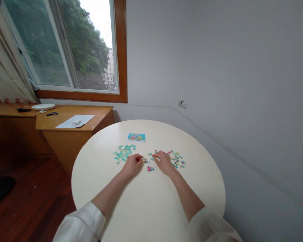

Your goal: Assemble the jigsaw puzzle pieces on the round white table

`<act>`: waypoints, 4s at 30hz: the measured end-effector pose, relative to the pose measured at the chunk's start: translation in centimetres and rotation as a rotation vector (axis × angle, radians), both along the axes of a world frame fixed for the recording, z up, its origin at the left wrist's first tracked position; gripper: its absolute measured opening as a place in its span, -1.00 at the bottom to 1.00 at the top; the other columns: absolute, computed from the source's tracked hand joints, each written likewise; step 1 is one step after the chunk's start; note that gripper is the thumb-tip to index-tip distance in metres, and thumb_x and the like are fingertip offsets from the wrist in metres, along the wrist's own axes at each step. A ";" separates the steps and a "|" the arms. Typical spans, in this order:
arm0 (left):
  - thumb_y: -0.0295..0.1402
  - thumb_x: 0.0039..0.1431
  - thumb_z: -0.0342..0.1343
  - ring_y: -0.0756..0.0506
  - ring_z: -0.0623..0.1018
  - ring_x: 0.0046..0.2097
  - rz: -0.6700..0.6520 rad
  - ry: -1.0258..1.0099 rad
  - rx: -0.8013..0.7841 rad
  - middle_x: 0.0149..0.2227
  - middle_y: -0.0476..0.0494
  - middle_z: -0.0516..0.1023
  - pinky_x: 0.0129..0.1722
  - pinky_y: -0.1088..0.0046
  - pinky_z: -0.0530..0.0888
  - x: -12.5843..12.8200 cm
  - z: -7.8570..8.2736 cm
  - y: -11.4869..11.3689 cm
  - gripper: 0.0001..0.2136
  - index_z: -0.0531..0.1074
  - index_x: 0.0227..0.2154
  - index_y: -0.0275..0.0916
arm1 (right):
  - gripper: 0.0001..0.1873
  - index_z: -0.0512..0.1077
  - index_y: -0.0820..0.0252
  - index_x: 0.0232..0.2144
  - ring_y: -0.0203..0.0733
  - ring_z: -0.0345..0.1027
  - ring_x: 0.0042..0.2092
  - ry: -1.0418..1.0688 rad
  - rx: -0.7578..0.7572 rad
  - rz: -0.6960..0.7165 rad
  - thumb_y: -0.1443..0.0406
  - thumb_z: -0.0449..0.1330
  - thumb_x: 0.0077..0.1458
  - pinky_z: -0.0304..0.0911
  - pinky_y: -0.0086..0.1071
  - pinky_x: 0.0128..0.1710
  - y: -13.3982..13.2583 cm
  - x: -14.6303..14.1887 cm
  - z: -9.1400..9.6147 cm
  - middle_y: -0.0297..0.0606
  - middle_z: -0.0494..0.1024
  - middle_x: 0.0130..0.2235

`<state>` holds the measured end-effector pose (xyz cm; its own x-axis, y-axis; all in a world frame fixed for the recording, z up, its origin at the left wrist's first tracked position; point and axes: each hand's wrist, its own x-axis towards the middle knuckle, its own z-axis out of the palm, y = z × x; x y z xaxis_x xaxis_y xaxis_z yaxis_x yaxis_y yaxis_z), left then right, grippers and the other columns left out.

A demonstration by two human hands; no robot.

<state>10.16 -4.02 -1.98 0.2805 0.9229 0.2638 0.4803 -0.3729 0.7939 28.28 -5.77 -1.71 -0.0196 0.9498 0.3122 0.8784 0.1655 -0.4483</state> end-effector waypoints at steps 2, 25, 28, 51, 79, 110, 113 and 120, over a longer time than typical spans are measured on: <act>-0.47 -0.06 0.02 0.01 0.42 -0.47 -0.003 0.009 -0.003 -0.50 -0.11 0.51 -0.42 0.51 0.32 0.0 0.1 0.0 -0.83 0.48 -0.41 -0.36 | -0.78 0.47 0.11 -0.27 -0.17 0.25 -0.09 -0.005 -0.030 0.003 0.37 0.07 0.04 0.00 -0.24 -0.06 -0.2 -0.2 0.2 -0.21 0.44 -0.16; -0.38 -0.04 0.05 0.03 0.40 -0.46 -0.109 -0.003 0.068 -0.50 -0.09 0.50 -0.43 0.55 0.31 0.2 0.0 -0.4 -0.83 0.50 -0.42 -0.32 | -0.81 0.49 0.22 -0.45 -0.26 0.33 -0.33 0.368 -0.052 0.284 0.30 0.08 0.00 0.19 -0.38 -0.27 -0.3 -2.0 -0.2 -0.29 0.50 -0.43; -0.41 -0.03 0.03 0.03 0.40 -0.46 -0.091 0.015 0.068 -0.49 -0.08 0.51 -0.43 0.55 0.31 0.2 -0.2 -0.2 -0.84 0.50 -0.42 -0.32 | -0.82 0.47 0.24 -0.48 -0.26 0.34 -0.37 0.423 -0.078 0.238 0.29 0.09 -0.03 0.21 -0.38 -0.31 -0.1 -2.2 -0.5 -0.30 0.50 -0.46; -0.24 -0.04 0.11 -0.03 0.41 -0.34 -0.285 0.168 0.098 -0.35 -0.15 0.48 -0.30 0.50 0.33 0.3 1.2 -1.7 -0.76 0.52 -0.32 -0.24 | -0.76 0.42 0.22 -0.55 -0.26 0.34 -0.38 0.425 0.054 0.112 0.22 0.04 -0.02 0.21 -0.38 -0.28 0.5 -0.3 0.3 -0.28 0.52 -0.47; -0.39 -0.02 0.05 -0.07 0.42 -0.24 -0.437 0.195 0.176 -0.33 -0.14 0.52 -0.16 0.45 0.32 0.3 0.9 -1.8 -0.85 0.53 -0.42 -0.22 | -0.93 0.42 0.25 -0.56 -0.30 0.37 -0.54 0.718 -0.138 -0.238 0.39 0.15 -0.23 0.23 -0.48 -0.54 1.4 5.4 0.6 -0.26 0.52 -0.56; -0.42 -0.03 0.00 -0.03 0.46 -0.36 -0.427 0.156 0.135 -0.47 -0.12 0.55 -0.32 0.53 0.36 0.4 1.5 -2.1 -0.82 0.52 -0.50 -0.28 | -0.86 0.46 0.20 -0.58 -0.29 0.29 -0.51 0.228 -0.128 -0.207 0.28 0.13 -0.13 0.06 -0.46 -0.52 0.6 3.9 0.3 -0.29 0.50 -0.56; -0.46 -0.02 -0.04 -0.03 0.46 -0.35 -0.435 0.151 0.129 -0.46 -0.13 0.55 -0.34 0.54 0.35 0.4 1.7 -2.2 -0.80 0.51 -0.50 -0.29 | -0.84 0.48 0.16 -0.53 -0.25 0.34 -0.41 0.124 -0.055 -0.232 0.31 0.09 -0.07 0.10 -0.44 -0.41 0.8 4.2 0.1 -0.26 0.52 -0.48; -0.53 -0.02 -0.08 -0.06 0.44 -0.26 -0.172 0.159 0.157 -0.33 -0.16 0.52 -0.24 0.47 0.35 0.2 0.5 -1.1 -0.77 0.50 -0.42 -0.31 | -0.74 0.52 0.10 -0.33 -0.13 0.30 -0.17 -0.059 -0.018 -0.199 0.31 0.03 0.05 0.07 -0.34 -0.20 0.7 3.5 -0.2 -0.18 0.49 -0.26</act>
<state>10.40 -5.17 -1.52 0.4785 0.8097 0.3398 0.5136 -0.5720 0.6395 31.77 -5.02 -1.90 0.1510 0.9421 0.2995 0.9180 -0.0212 -0.3960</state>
